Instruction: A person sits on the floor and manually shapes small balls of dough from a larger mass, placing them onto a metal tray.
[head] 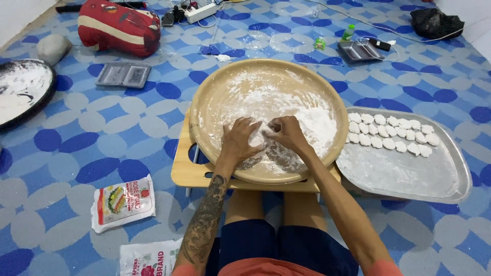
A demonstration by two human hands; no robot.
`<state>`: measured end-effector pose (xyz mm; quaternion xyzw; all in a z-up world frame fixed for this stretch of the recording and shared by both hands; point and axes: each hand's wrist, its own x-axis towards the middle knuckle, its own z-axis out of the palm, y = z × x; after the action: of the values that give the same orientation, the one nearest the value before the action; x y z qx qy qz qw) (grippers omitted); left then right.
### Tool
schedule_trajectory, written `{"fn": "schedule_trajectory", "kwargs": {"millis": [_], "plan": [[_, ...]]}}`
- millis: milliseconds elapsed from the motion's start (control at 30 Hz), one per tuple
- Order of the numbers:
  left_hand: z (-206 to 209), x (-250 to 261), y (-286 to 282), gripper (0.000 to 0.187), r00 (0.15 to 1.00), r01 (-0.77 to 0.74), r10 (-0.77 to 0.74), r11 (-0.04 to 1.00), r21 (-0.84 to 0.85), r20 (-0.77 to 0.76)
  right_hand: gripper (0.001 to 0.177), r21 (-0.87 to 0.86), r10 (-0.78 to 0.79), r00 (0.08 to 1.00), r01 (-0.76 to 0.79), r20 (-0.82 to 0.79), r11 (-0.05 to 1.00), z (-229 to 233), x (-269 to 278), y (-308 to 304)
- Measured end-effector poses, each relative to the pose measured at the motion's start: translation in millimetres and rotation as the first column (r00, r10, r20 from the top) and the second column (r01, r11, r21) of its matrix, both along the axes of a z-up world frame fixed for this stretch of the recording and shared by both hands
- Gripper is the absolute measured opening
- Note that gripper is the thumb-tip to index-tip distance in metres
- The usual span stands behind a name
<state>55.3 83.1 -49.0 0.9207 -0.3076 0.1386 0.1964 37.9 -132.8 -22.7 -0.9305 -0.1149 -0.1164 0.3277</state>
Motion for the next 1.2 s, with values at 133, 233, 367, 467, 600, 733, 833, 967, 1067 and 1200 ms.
{"fn": "schedule_trajectory", "kwargs": {"millis": [133,233,367,467,600,733,833,967,1067,1200], "plan": [[11,-8,1,0.092,0.998,0.031,-0.032,0.999,0.016,0.059,0.032,0.028,-0.005,1.000,0.004,0.028,1.000,1,-2,-1],[11,-12,1,0.079,0.994,0.095,-0.098,0.994,0.059,0.053,0.030,-0.024,-0.012,1.000,0.012,0.000,1.000,24,-21,9],[0,1,-2,0.075,0.997,0.076,-0.076,0.997,0.018,-0.013,0.034,0.050,-0.062,0.997,0.064,-0.038,0.997,33,-24,19],[3,-1,-1,0.076,0.998,0.056,-0.056,0.998,0.016,-0.026,0.021,0.023,-0.103,0.995,0.103,0.004,0.994,3,-11,21],[14,-7,-1,0.074,1.000,0.029,-0.028,0.998,0.052,-0.014,0.016,0.070,-0.083,0.993,0.077,0.084,0.995,-20,4,8],[17,-9,1,0.069,1.000,0.026,-0.026,0.997,0.070,0.001,0.018,0.082,-0.059,0.994,0.052,0.089,0.995,-5,-3,7],[20,-15,3,0.068,0.999,0.024,-0.020,0.996,0.090,-0.041,0.014,0.121,-0.073,0.995,0.065,0.063,0.990,-9,-5,-1],[13,-6,1,0.064,1.000,0.008,-0.007,0.996,0.086,-0.021,0.016,0.121,-0.071,0.996,0.064,0.051,0.991,-6,-2,-17],[8,-6,0,0.062,1.000,0.016,-0.014,0.996,0.083,-0.026,0.018,0.129,-0.063,0.998,0.060,0.021,0.990,8,-14,-22],[12,-8,0,0.060,1.000,0.009,-0.008,0.996,0.086,-0.018,0.019,0.131,-0.063,0.998,0.063,-0.003,0.989,24,-22,-30]]}}
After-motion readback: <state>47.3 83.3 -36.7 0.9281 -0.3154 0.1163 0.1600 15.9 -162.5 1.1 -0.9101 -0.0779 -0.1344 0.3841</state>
